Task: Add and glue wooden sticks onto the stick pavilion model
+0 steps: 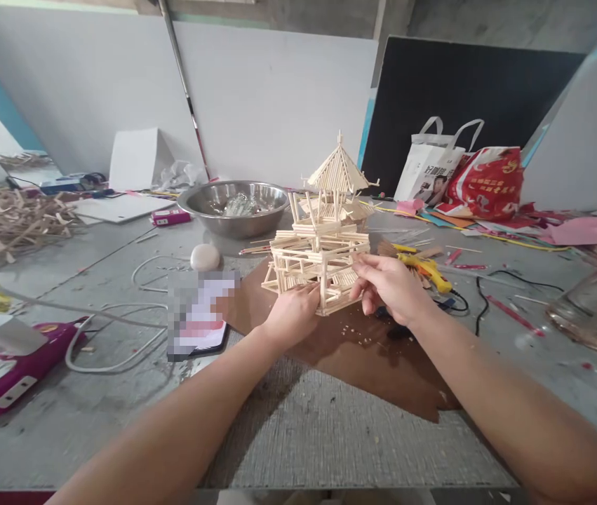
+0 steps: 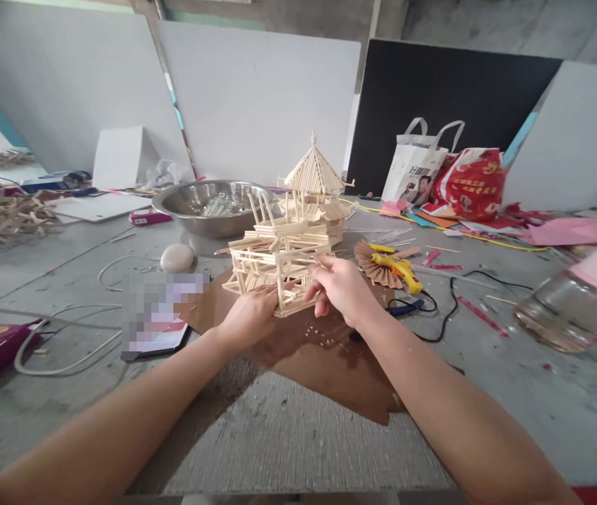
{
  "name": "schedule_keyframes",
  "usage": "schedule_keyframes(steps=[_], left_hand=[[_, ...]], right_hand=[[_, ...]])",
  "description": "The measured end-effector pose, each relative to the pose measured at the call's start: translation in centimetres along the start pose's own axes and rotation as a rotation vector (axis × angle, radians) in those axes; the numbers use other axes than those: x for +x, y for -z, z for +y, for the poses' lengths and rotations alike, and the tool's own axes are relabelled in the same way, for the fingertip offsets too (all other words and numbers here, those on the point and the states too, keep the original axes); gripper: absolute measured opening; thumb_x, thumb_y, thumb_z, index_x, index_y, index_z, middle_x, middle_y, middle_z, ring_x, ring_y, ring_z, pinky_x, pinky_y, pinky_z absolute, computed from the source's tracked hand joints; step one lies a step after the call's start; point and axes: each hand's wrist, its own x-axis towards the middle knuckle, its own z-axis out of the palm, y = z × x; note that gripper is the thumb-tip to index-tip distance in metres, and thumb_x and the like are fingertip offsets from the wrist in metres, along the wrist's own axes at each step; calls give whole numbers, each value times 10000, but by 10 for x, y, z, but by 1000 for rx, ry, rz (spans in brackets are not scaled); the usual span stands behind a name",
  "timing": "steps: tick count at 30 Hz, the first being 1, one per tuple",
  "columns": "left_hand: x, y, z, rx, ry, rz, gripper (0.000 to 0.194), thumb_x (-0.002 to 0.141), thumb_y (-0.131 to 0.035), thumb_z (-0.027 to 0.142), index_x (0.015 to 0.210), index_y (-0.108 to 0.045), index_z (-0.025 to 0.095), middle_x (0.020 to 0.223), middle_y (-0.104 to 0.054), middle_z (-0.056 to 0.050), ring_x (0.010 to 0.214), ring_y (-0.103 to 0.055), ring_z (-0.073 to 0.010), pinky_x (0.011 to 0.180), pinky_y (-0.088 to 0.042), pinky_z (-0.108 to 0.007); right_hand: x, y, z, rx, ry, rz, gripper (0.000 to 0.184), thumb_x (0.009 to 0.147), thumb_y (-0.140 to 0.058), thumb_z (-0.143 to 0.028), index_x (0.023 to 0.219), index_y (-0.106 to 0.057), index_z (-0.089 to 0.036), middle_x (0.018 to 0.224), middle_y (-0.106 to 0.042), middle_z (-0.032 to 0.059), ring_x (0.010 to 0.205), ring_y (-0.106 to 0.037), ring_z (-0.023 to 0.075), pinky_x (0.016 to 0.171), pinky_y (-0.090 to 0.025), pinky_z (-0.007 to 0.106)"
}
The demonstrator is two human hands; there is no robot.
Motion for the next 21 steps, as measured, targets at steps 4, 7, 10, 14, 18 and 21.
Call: schedule_keyframes(steps=[4, 7, 10, 14, 18, 21], left_hand=[[-1, -3, -1, 18, -17, 3, 404, 658, -412, 51, 1041, -516, 129, 981, -607, -80, 922, -558, -194, 822, -430, -311], [-1, -4, -1, 25, -40, -9, 402, 646, -412, 39, 1025, -520, 121, 995, -601, -91, 939, -550, -191, 841, -420, -302], [0, -3, 2, 30, -47, -28, 362, 648, -420, 46, 986, -535, 110, 1023, -589, -105, 962, -541, -198, 864, -406, -303], [1, -2, 4, 51, -51, -63, 375, 647, -432, 56, 1006, -526, 109, 1048, -578, -110, 970, -538, -195, 866, -406, -303], [1, -4, 2, 61, -53, -55, 396, 645, -427, 50, 1027, -522, 101, 1045, -579, -117, 971, -537, -199, 864, -408, -303], [0, -6, -1, 58, -35, -30, 385, 647, -419, 37, 1011, -534, 93, 1021, -591, -118, 961, -542, -200, 867, -408, -303]], right_hand=[[-1, -5, 1, 139, 5, -30, 298, 734, -506, -350, 954, -496, -148, 486, -581, -31, 284, -476, 85, 279, -349, 175], [3, -7, 7, 104, 58, 72, 284, 694, -553, -387, 844, -540, -146, 435, -550, -43, 283, -471, 80, 280, -346, 167], [7, -8, 12, 44, 79, 134, 308, 638, -602, -418, 760, -570, -138, 412, -539, -39, 272, -452, 71, 276, -346, 169], [9, -9, 13, 57, 70, 185, 293, 612, -620, -413, 710, -566, -143, 389, -518, -47, 253, -422, 63, 255, -311, 164], [8, -9, 13, 106, 113, 184, 231, 631, -613, -373, 660, -536, -157, 343, -446, -80, 235, -359, 45, 251, -264, 160], [3, -6, 7, 171, 216, 128, 193, 654, -606, -342, 654, -525, -167, 352, -419, -89, 265, -345, 36, 275, -264, 160]])
